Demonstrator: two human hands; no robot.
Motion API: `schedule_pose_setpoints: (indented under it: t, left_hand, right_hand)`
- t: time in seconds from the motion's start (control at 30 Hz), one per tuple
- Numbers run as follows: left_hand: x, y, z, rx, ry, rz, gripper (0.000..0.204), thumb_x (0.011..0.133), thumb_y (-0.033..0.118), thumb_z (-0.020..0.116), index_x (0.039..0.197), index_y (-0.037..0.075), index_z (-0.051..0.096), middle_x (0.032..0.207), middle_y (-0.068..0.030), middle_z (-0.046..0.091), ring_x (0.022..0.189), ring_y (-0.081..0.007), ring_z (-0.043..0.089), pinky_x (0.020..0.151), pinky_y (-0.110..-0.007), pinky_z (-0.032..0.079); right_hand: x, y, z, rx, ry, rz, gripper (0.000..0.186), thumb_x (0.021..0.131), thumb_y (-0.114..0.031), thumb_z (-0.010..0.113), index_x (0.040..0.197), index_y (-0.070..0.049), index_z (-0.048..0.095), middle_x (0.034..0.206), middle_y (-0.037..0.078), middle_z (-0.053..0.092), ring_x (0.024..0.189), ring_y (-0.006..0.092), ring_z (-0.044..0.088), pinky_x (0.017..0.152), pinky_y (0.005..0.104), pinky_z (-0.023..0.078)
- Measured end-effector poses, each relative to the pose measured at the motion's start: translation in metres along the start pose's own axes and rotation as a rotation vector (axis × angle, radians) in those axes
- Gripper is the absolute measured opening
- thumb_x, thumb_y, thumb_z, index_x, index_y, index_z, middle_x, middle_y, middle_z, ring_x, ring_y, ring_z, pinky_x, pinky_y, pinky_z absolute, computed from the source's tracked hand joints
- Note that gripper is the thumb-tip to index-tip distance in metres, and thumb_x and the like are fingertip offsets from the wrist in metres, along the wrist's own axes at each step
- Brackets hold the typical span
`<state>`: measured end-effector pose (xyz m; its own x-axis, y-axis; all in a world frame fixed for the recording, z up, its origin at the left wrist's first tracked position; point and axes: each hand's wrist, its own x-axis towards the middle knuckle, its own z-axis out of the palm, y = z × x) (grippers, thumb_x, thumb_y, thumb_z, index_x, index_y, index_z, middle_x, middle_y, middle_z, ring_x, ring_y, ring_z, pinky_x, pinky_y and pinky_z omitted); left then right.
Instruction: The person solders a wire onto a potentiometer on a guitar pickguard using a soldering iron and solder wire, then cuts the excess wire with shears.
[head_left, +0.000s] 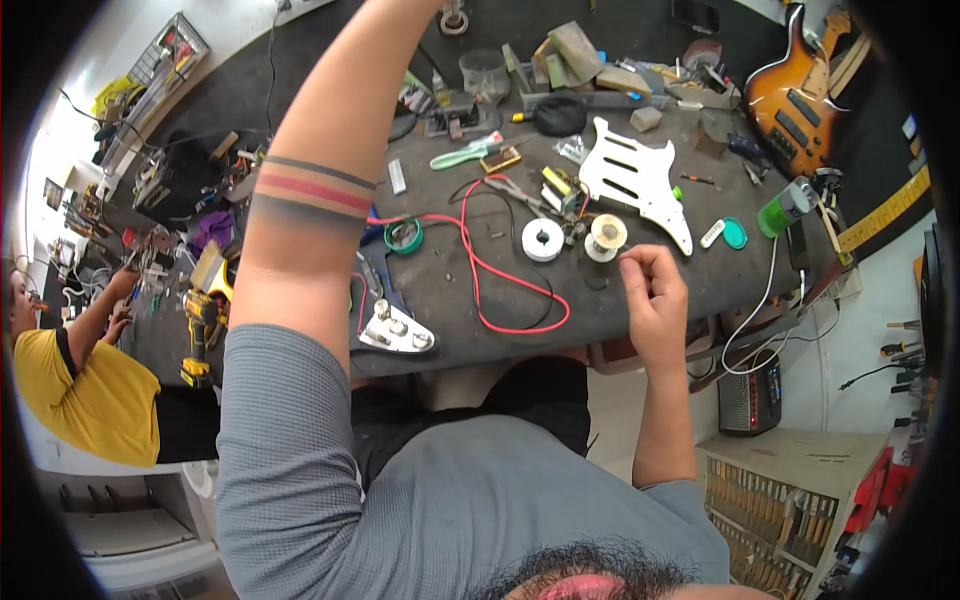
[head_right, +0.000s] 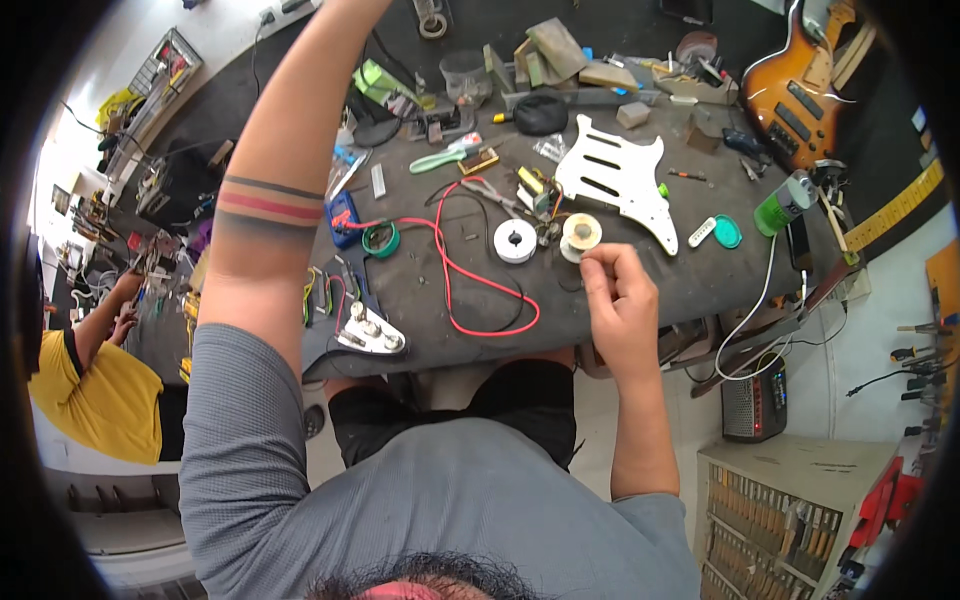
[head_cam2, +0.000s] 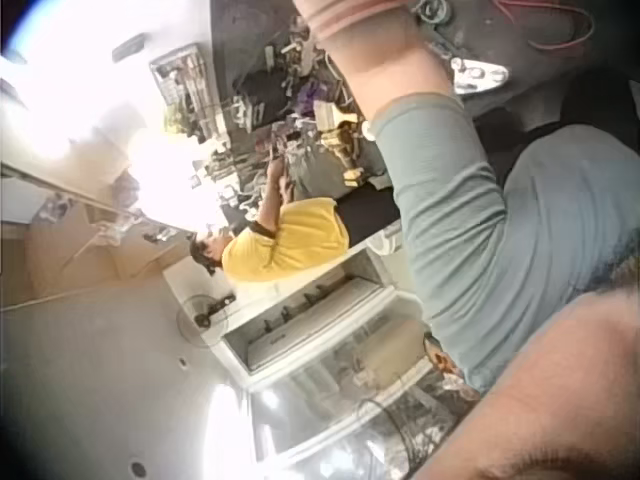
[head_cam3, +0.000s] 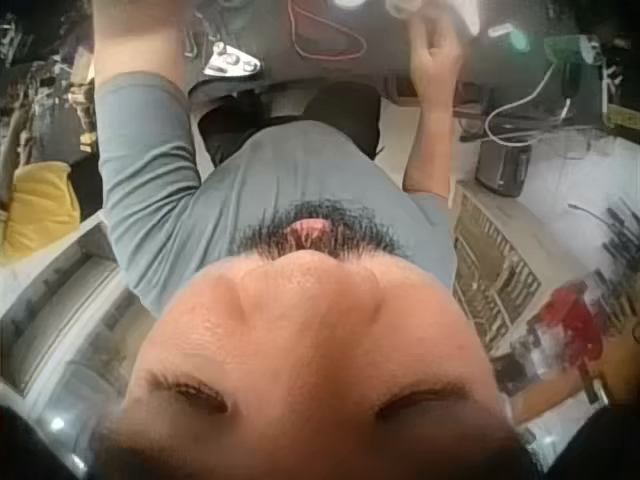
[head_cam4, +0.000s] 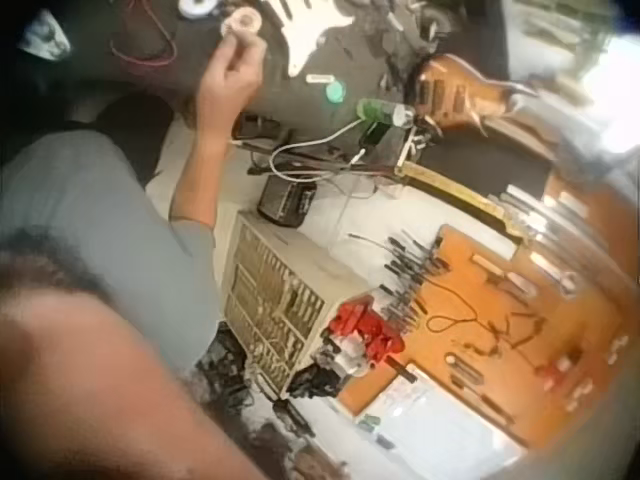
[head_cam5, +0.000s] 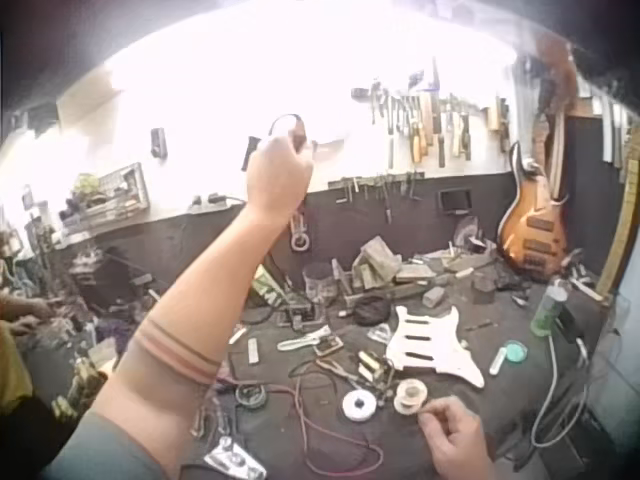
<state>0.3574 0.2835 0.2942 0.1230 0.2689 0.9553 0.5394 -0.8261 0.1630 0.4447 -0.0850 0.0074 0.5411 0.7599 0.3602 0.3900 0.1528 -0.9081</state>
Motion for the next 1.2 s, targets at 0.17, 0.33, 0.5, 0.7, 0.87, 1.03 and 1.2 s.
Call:
schedule_pose_setpoints:
  t: [0.17,0.33,0.5,0.7,0.87,1.03,1.2]
  left_hand:
    - [-0.019,0.020,-0.064,-0.322,0.271,0.131,0.035,0.112,0.031,0.072,0.108,-0.004,0.076,0.081,-0.0186,0.077,0.075,-0.0370,0.075,0.075,-0.045,0.058]
    - [-0.055,-0.028,-0.139,-0.956,-0.249,-0.393,0.031,0.120,0.032,0.063,0.103,0.008,0.072,0.080,-0.0023,0.072,0.061,-0.0117,0.060,0.057,-0.028,0.044]
    - [-0.111,-0.125,-0.215,-1.108,-0.240,-0.842,0.034,0.123,0.037,0.058,0.107,0.011,0.074,0.088,-0.0023,0.077,0.059,-0.0121,0.063,0.058,-0.031,0.051]
    - [-0.139,-0.287,-0.269,-1.702,-0.457,-0.842,0.045,0.121,0.034,0.062,0.121,-0.010,0.069,0.097,-0.0106,0.066,0.084,-0.0186,0.056,0.084,-0.038,0.048]
    - [-0.162,-0.321,-0.280,-1.689,-0.245,-0.812,0.043,0.123,0.029,0.054,0.127,-0.012,0.066,0.105,-0.0126,0.059,0.091,-0.0191,0.049,0.087,-0.038,0.043]
    - [-0.223,-0.327,-0.262,-1.887,-0.233,-0.913,0.045,0.119,0.034,0.059,0.127,-0.008,0.074,0.115,-0.0226,0.078,0.097,-0.0279,0.060,0.094,-0.043,0.047]
    - [-0.254,-0.328,-0.251,-1.938,-0.147,-0.909,0.049,0.113,0.028,0.062,0.139,-0.012,0.070,0.118,-0.0203,0.064,0.105,-0.0267,0.051,0.102,-0.042,0.044]
  right_hand:
    - [0.001,0.010,0.001,0.079,0.014,0.034,0.009,0.114,-0.009,0.074,0.111,-0.001,0.072,0.085,-0.007,0.063,0.073,0.0008,0.046,0.063,0.0233,0.037]
    - [0.008,0.004,0.007,0.049,-0.130,0.007,0.006,0.112,-0.006,0.073,0.108,-0.001,0.071,0.085,-0.006,0.062,0.073,0.0019,0.046,0.063,0.0241,0.038]
    - [0.020,-0.028,0.048,-0.078,-0.551,-0.118,0.010,0.108,-0.009,0.073,0.112,0.001,0.071,0.095,0.012,0.074,0.086,0.0257,0.072,0.081,0.0391,0.057]
    - [0.057,-0.019,0.156,-0.105,-0.719,-0.290,0.014,0.113,-0.013,0.068,0.117,0.000,0.066,0.107,0.019,0.078,0.103,0.0399,0.076,0.089,0.0486,0.059]
    - [0.103,-0.008,0.209,-0.145,-0.695,-0.260,0.017,0.117,-0.019,0.064,0.117,-0.002,0.063,0.108,0.018,0.079,0.107,0.0398,0.076,0.095,0.0497,0.059]
    - [0.127,-0.028,0.258,-0.063,-0.935,-0.361,0.017,0.116,-0.021,0.066,0.117,-0.004,0.070,0.111,0.013,0.080,0.117,0.0322,0.072,0.102,0.0457,0.057]
    - [0.139,-0.025,0.297,-0.351,-1.065,-0.558,0.019,0.111,-0.023,0.070,0.117,-0.007,0.077,0.113,0.017,0.075,0.120,0.0390,0.070,0.103,0.0497,0.056]
